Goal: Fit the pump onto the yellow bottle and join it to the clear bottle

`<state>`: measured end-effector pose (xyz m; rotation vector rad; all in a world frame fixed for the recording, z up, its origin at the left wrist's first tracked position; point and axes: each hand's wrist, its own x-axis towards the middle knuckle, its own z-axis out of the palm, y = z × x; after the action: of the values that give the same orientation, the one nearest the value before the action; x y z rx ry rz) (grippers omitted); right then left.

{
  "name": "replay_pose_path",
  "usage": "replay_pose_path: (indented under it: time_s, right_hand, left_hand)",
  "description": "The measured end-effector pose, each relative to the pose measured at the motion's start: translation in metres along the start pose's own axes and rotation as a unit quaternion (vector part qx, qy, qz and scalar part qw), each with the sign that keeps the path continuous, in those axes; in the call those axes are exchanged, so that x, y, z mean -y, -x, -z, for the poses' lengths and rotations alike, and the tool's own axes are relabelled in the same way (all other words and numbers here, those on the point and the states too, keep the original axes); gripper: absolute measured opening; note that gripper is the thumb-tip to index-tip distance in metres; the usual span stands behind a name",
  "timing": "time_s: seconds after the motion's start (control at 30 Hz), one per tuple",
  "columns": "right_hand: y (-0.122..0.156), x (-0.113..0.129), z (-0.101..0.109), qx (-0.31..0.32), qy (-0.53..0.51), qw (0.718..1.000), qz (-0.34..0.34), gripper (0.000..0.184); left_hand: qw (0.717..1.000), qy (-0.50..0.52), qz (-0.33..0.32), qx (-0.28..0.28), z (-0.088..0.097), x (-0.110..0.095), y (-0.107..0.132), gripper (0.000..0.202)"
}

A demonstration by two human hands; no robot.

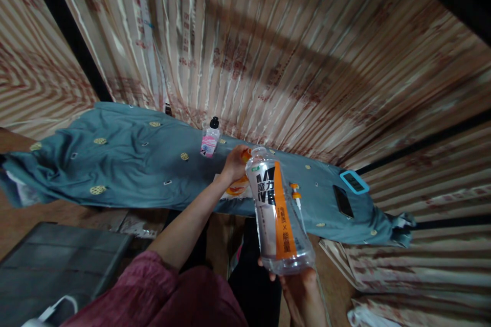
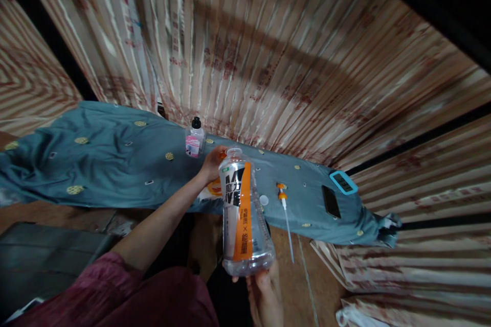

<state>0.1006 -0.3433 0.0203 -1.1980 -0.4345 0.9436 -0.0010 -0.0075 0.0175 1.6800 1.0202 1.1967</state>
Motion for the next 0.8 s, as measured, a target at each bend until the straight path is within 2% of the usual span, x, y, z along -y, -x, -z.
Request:
replay_pose_path:
  time_s: [0.23,0.33,0.8]
  right_hand:
    - [0.001,0.001,0.001,0.003,0.009,1.000,0.000,0.079]
    - [0.001,0.002,0.001,0.001,0.009,1.000,0.004,0.072]
    - [-0.001,-0.003,0.010,-0.001,0.021,1.000,-0.003,0.076]
  left_hand:
    - [1.000,-0.019,-0.005,0.012,-0.001,0.007,-0.001,0.025]
    - [1.000,-0.015,-0.013,0.019,-0.001,0.008,0.000,0.025]
    - [0.999,-0.034,-0.011,0.013,0.001,-0.001,0.003,0.022]
